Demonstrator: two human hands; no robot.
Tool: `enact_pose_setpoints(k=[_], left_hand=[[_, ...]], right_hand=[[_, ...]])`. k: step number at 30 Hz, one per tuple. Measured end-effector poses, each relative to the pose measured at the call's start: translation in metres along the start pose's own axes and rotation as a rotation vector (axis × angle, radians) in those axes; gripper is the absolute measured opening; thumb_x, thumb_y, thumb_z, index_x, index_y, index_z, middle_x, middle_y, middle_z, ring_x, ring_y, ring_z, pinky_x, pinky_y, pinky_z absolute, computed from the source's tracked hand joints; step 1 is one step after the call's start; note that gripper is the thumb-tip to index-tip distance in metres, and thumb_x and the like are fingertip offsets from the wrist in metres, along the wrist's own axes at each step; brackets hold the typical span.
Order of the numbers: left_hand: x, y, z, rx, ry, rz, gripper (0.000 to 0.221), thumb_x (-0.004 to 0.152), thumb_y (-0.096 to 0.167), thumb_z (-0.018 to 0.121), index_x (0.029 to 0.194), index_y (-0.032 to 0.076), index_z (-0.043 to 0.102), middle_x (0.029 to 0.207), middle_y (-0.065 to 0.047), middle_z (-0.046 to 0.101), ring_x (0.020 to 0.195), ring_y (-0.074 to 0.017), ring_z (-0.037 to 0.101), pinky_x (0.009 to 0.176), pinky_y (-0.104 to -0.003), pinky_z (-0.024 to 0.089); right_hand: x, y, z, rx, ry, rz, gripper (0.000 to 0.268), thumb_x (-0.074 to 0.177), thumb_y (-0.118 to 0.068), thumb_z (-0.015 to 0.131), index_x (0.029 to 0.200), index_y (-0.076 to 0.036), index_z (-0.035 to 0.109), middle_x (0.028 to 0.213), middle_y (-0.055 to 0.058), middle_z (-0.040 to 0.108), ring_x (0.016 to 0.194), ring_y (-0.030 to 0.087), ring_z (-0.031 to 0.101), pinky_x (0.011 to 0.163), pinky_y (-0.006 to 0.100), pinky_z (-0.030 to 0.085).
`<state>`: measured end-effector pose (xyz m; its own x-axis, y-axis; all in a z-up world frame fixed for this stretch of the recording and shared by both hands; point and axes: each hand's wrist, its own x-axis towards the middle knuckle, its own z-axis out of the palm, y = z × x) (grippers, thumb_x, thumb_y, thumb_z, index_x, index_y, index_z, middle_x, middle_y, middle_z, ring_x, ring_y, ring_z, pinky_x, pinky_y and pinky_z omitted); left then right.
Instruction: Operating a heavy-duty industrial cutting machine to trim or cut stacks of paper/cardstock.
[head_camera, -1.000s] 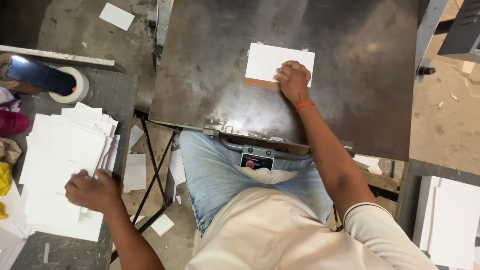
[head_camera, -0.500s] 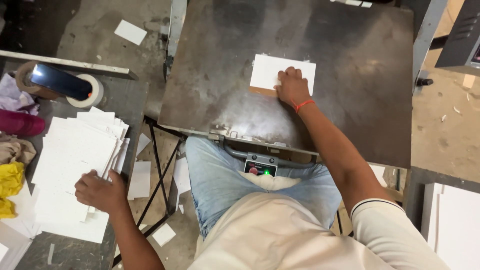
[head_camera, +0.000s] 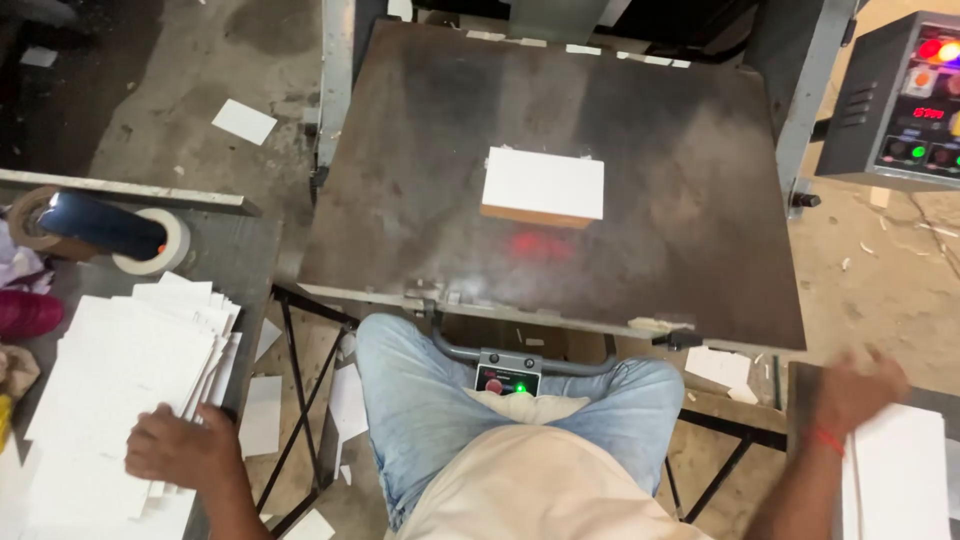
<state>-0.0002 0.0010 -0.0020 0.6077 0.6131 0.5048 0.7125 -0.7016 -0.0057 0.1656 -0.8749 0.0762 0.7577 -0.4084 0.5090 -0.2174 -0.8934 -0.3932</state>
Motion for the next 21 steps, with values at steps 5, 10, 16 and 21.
enact_pose_setpoints(k=[5,10,16,21], left_hand=[[0.001,-0.002,0.007,0.000,0.018,-0.020,0.025,0.084,0.019,0.063,0.103,0.003,0.059,0.111,-0.013,0.049,0.111,-0.0304,0.046,0.109,-0.046,0.035],[0.008,0.001,0.007,-0.020,0.034,-0.045,0.023,0.086,0.021,0.063,0.101,0.003,0.059,0.113,-0.014,0.050,0.114,-0.0331,0.046,0.104,-0.046,0.035],[0.006,0.004,0.012,0.003,0.073,-0.045,0.021,0.090,0.022,0.067,0.097,0.004,0.057,0.113,-0.015,0.048,0.113,-0.0332,0.045,0.100,-0.046,0.035],[0.007,0.008,0.011,0.001,0.069,-0.060,0.025,0.089,0.021,0.069,0.101,0.003,0.057,0.113,-0.015,0.047,0.113,-0.0335,0.045,0.104,-0.048,0.034]], right_hand=[[-0.091,0.111,-0.023,-0.621,-0.005,0.208,0.042,0.104,-0.027,0.062,0.119,0.013,0.064,0.135,0.034,0.054,0.129,0.051,0.046,0.098,0.067,0.038],[-0.090,0.133,-0.030,-0.739,-0.044,0.022,0.040,0.107,-0.031,0.060,0.127,0.004,0.066,0.132,0.027,0.058,0.127,0.044,0.054,0.100,0.060,0.043],[-0.028,0.141,-0.068,-0.627,-0.518,0.196,0.047,0.101,-0.047,0.071,0.133,-0.013,0.071,0.098,0.024,0.075,0.099,0.040,0.073,0.088,0.047,0.058],[-0.043,0.155,-0.084,-0.438,-0.504,0.165,0.044,0.102,-0.048,0.067,0.136,-0.021,0.075,0.104,0.023,0.076,0.103,0.039,0.073,0.086,0.047,0.057]])
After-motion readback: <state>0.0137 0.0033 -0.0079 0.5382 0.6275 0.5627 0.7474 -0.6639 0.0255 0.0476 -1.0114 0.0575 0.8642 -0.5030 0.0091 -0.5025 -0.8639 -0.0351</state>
